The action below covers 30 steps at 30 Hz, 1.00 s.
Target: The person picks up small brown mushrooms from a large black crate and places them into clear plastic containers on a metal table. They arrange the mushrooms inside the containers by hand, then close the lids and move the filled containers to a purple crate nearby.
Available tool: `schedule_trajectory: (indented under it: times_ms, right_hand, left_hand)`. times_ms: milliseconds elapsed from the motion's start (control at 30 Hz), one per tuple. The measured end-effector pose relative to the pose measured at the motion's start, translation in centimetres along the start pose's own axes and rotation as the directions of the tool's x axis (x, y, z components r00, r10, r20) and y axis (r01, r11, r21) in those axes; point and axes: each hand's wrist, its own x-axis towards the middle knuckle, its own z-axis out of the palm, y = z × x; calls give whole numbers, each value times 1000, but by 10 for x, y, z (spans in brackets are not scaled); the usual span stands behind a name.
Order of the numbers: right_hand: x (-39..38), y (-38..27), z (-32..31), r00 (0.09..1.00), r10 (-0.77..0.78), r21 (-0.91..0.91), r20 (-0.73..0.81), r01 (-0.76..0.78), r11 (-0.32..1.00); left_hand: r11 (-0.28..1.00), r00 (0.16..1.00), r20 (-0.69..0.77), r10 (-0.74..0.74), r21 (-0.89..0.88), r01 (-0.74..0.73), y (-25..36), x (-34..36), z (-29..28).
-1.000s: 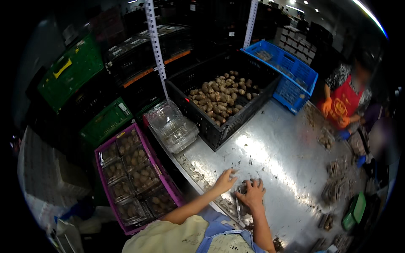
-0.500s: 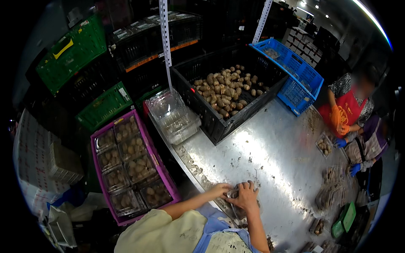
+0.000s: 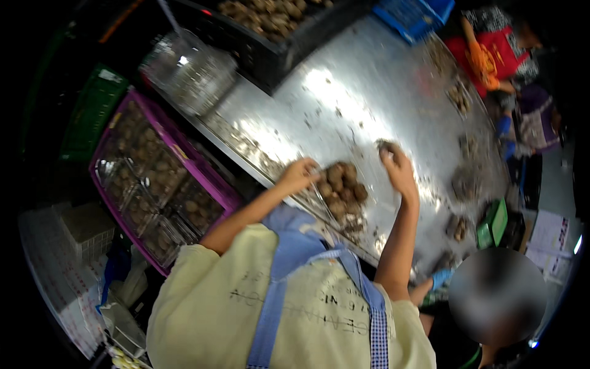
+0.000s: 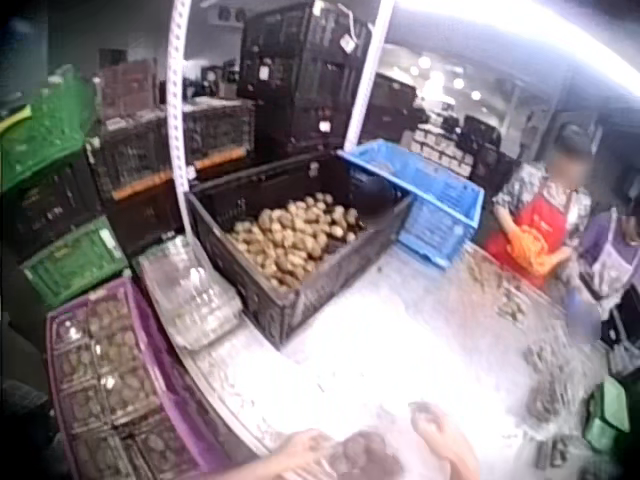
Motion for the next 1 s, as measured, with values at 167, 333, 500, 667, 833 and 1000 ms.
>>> schedule_trajectory:
  times_ms: [167, 333, 500, 667, 833, 1000]
  right_hand:
    - [-19, 19, -28, 852, -280, -616, -442, -61, 785]
    - [-53, 46, 5, 840, -140, -278, -524, -14, 961]
    - [-64, 44, 22, 782, -208, -460, -588, -111, 881]
    - [-54, 52, 26, 730, -224, -526, -646, -213, 823]
    - [-55, 67, 36, 776, -162, -431, -609, -153, 889]
    - [-43, 109, 32, 886, 52, -264, -461, -192, 945]
  left_hand:
    - [993, 999, 23, 26, -119, -23, 4, 1, 1]
    - [979, 995, -53, -85, -189, 73, 11, -9, 16]
    - [927, 976, -70, -206, -335, 172, 21, -22, 25]
    - [995, 996, -80, -33, 90, 40, 23, -25, 28]
    - [507, 854, 138, 502, 753, -420, 59, -25, 34]
    - [402, 845, 226, 485, 800, -445, 49, -5, 36]
